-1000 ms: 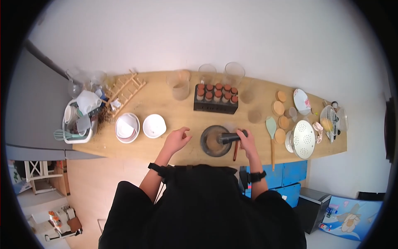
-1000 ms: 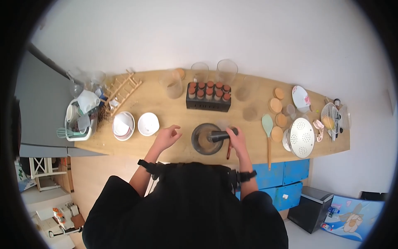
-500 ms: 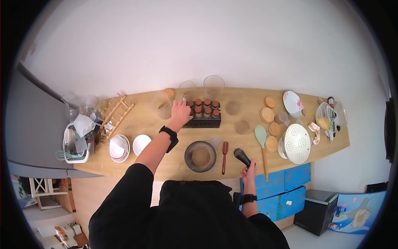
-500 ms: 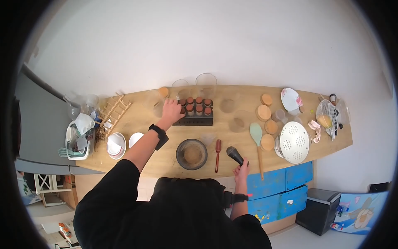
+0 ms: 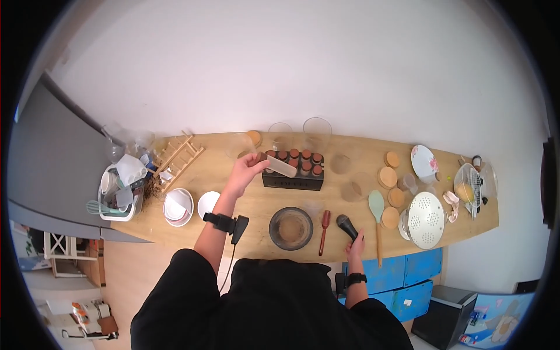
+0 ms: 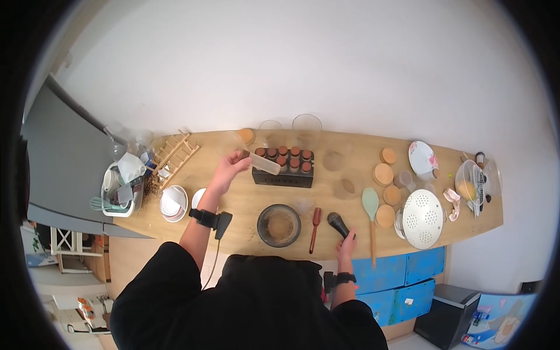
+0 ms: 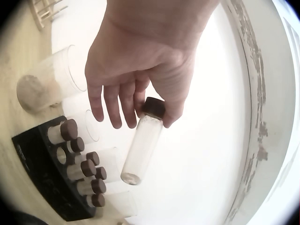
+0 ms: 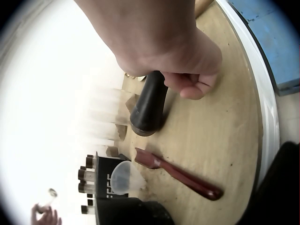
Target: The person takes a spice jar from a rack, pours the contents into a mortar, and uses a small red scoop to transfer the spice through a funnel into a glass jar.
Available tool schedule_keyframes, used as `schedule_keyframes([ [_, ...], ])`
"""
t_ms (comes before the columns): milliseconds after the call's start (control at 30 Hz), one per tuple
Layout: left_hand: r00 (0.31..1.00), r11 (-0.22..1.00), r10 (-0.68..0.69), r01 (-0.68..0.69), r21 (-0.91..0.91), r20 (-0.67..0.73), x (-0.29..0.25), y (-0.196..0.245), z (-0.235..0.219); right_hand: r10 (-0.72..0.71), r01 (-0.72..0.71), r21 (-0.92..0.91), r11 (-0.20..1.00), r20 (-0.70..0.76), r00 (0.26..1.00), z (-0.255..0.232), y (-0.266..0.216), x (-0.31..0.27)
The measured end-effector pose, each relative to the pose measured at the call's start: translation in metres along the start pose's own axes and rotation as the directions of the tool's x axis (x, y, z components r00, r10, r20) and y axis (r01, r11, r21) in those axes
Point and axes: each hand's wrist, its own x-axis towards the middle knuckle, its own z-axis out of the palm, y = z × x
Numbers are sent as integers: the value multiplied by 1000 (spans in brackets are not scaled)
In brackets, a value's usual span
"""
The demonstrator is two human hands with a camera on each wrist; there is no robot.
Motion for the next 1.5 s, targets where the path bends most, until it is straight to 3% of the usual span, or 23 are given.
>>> schedule_keyframes([
  [67,985,865,-151,172,-472,81,-18,1,-3,18,-17,-32,999,23,1000,-3,1,5],
  [100,986,863,-153,167,-478,67,-26,0,-3,-60,54,-161,986,-33,998,-4,4,12],
  [167,974,601,-94,219,-769,204,-41,-1,0,-140,110,-302,947,-77,987,-6,15,39],
  [233,962,555,-165,272,-786,216,-54,-3,2,-332,283,-402,871,-56,942,-20,35,64],
  [467,948,458,-131,317,-830,289,-83,-11,9,-272,233,-428,873,-30,962,-8,10,9],
  [500,950,549,-150,309,-777,272,-86,-19,10,-265,224,-428,876,-39,963,-12,13,17],
  [567,945,633,-175,322,-704,276,-96,-28,11,-641,395,-782,482,-7,767,-23,24,36],
  [600,949,835,-165,280,-473,270,-102,-32,14,-635,376,-786,491,-28,772,-29,25,36],
  [667,942,978,-181,203,-53,281,-117,-22,23,-637,383,-910,158,202,744,-14,-11,-5],
  [700,938,977,-184,207,-51,294,-124,-23,27,-528,520,-804,287,320,787,5,-30,-37],
  [767,908,921,10,-171,349,419,-135,-24,35,-345,610,-606,510,506,791,53,-53,-108],
  [800,871,895,65,-267,358,487,-139,-16,41,-265,594,-548,589,564,782,74,-56,-139],
  [867,837,834,109,-371,409,536,-143,-24,53,27,513,-627,587,647,762,106,-60,-185],
  [900,806,761,146,-462,455,573,-145,-31,57,24,506,-628,592,641,767,112,-54,-188],
  [967,790,751,168,-490,442,590,-145,-37,61,118,574,-732,366,648,752,121,-41,-181],
  [1033,762,770,235,-525,362,604,-144,-36,63,-64,695,-664,275,709,703,117,-23,-172],
  [1067,757,765,242,-533,360,607,-144,-37,63,-228,790,-592,159,756,613,114,-19,-174],
  [1167,763,887,7,-303,348,646,-147,-36,63,-359,856,-507,104,783,507,107,-24,-189],
  [1200,754,965,-113,-73,254,647,-147,-34,63,-382,865,-493,99,783,490,106,-30,-196],
  [1267,688,948,-298,295,119,662,-143,-27,60,-396,827,-333,452,756,521,101,-37,-205],
  [1400,764,987,-160,126,100,625,-140,-24,56,-537,736,28,677,703,467,98,-43,-200],
  [1467,788,966,-62,-106,234,613,-140,-17,53,-25,631,-639,441,693,720,94,-65,-207],
  [1500,783,966,-63,-107,233,619,-141,-19,53,-27,626,-641,445,689,724,92,-59,-204],
])
